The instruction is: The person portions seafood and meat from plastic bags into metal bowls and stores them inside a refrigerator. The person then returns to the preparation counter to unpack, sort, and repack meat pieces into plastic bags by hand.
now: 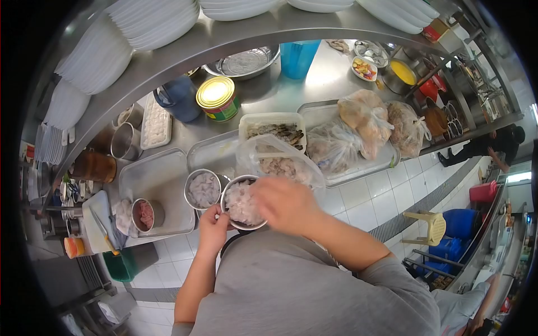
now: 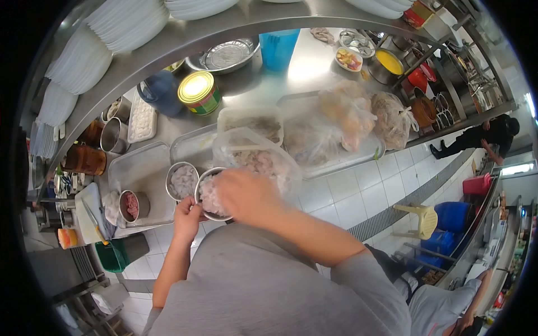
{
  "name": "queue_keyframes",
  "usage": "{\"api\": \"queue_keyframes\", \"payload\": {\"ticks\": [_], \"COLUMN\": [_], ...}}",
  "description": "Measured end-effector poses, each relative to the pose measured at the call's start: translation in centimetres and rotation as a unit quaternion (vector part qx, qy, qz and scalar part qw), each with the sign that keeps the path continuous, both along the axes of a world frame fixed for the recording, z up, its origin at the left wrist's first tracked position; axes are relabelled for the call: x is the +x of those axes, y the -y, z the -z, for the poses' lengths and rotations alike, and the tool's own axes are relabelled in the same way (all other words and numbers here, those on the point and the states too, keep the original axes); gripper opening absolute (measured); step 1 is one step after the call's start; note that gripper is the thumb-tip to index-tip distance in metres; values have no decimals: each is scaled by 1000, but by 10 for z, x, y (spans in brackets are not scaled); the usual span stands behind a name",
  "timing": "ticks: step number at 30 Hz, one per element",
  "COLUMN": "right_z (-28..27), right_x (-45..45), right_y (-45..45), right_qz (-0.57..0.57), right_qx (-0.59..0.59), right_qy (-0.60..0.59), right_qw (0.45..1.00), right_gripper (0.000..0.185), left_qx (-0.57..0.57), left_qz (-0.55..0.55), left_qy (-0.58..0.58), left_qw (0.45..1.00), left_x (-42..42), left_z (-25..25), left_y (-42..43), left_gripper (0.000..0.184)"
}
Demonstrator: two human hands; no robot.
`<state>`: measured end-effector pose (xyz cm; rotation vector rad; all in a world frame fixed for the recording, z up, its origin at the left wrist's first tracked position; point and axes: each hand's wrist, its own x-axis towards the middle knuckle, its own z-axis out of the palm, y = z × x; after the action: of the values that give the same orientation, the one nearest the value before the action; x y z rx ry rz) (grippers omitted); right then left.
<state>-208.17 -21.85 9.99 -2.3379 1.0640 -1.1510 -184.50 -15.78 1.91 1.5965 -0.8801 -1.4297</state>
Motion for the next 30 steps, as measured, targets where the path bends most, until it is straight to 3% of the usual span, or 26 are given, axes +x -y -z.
{"api": "queue_keyframes", "payload": {"ticks": [2, 4, 5, 7, 10, 13, 17, 20, 25, 29, 30], "right_z": [32, 60, 85, 130, 143, 154, 178, 188, 154, 189, 191], "right_x": [-18, -32, -36, -44, -52, -53, -34, -28, -30, -17, -14], "right_y": [26, 48, 47, 43, 30, 37, 30, 34, 29, 27, 29], "right_qz": [80, 79, 78, -7, 10, 54, 53, 18, -124, -72, -44], "right_qx": [59, 290, 291, 258, 209, 281, 230, 227, 249, 243, 295], "right_qy": [-7, -65, -66, -380, -440, -457, -501, -498, -420, -441, -407], "right_qw": [995, 951, 951, 888, 873, 842, 833, 837, 864, 861, 863], "right_gripper": [22, 26, 26, 31, 44, 50, 51, 50, 42, 35, 34], "left_qx": [16, 21, 22, 21, 26, 29, 25, 25, 19, 21, 24], "left_qz": [-12, -26, -39, -47, -57, -66, -83, -81, -80, -73, -71], "left_qy": [30, 28, 25, 22, 22, 25, 2, -5, -1, 11, 25], "left_qw": [999, 999, 999, 998, 998, 997, 996, 996, 997, 997, 997], "left_x": [9, 14, 17, 23, 31, 32, 33, 34, 34, 30, 28], "left_z": [5, 1, 0, 2, 2, 3, 5, 3, 6, 4, 3], "left_y": [-5, -11, -13, -18, -27, -33, -37, -39, -38, -29, -28], "left_gripper": [9, 9, 9, 10, 10, 10, 10, 10, 11, 12, 12]}}
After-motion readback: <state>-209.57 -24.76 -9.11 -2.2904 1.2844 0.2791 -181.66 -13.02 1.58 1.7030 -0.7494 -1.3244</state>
